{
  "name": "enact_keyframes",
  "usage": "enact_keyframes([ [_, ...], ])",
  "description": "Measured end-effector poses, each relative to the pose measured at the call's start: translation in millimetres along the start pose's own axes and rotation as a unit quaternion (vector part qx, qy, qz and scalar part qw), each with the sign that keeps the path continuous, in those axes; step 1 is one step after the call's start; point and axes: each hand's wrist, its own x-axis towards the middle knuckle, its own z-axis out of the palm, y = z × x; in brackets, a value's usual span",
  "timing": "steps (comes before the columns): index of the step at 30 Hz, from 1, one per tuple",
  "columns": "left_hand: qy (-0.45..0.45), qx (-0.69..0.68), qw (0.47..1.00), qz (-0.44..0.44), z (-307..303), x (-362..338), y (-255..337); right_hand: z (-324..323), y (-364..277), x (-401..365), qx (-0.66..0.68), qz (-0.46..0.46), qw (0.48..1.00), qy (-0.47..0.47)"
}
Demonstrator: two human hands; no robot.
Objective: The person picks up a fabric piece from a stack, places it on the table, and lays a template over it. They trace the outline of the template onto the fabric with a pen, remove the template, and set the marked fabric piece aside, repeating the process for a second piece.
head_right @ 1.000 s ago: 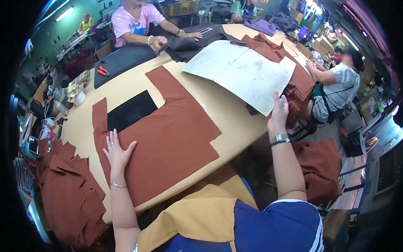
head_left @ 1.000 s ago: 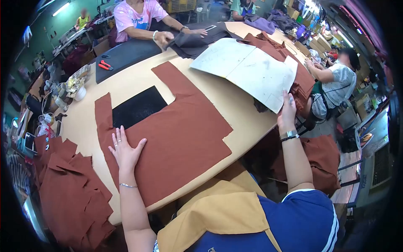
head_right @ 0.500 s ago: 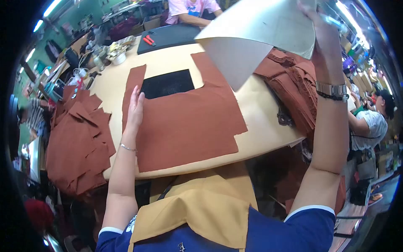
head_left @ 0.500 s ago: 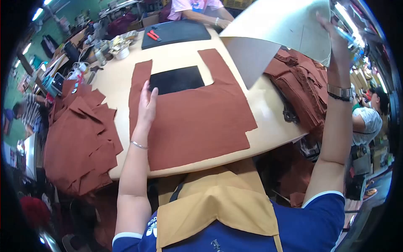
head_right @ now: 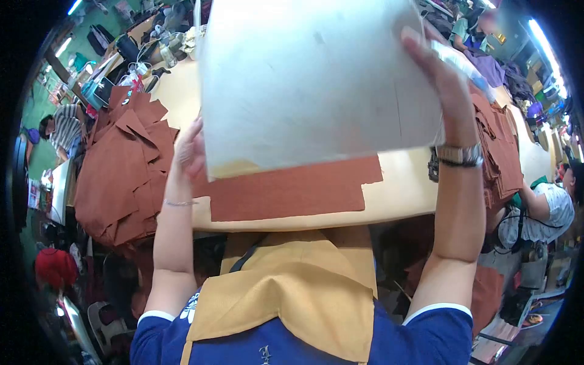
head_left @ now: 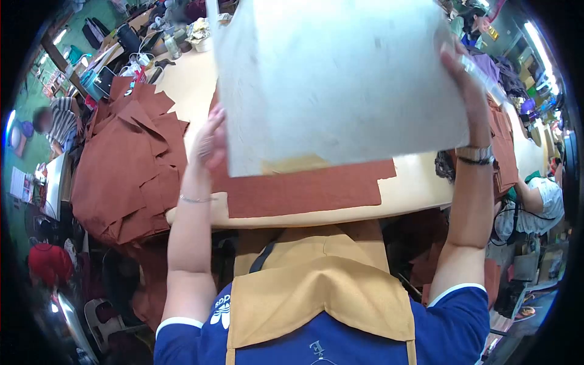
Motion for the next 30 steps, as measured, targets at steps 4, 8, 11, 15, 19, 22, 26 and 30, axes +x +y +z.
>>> enact_keyframes([
  [4,0.12,0.183,0.976,0.002,-47,-32,18,-44,91,-41,-0.139,0.075,0.987,-0.007],
  [8,0.105,0.406,0.907,-0.046,-61,-51,4,-53,172,-97,-0.152,0.208,0.966,0.016],
  [11,0.115,0.506,0.853,-0.056,-65,-55,0,-48,189,-112,-0.251,0.204,0.946,0.038],
  [15,0.117,0.575,0.807,-0.064,-57,-57,8,-41,186,-113,-0.316,0.197,0.927,0.051],
  [19,0.127,0.579,0.802,-0.073,-41,-60,17,-41,190,-110,-0.322,0.194,0.925,0.048],
  [22,0.128,0.598,0.789,-0.055,-49,-59,13,-44,194,-110,-0.356,0.189,0.913,0.054],
  [26,0.127,0.608,0.782,-0.051,-54,-57,10,-47,199,-105,-0.38,0.213,0.899,0.048],
  [30,0.118,0.641,0.756,-0.059,-54,-54,12,-51,199,-101,-0.42,0.209,0.883,0.027],
])
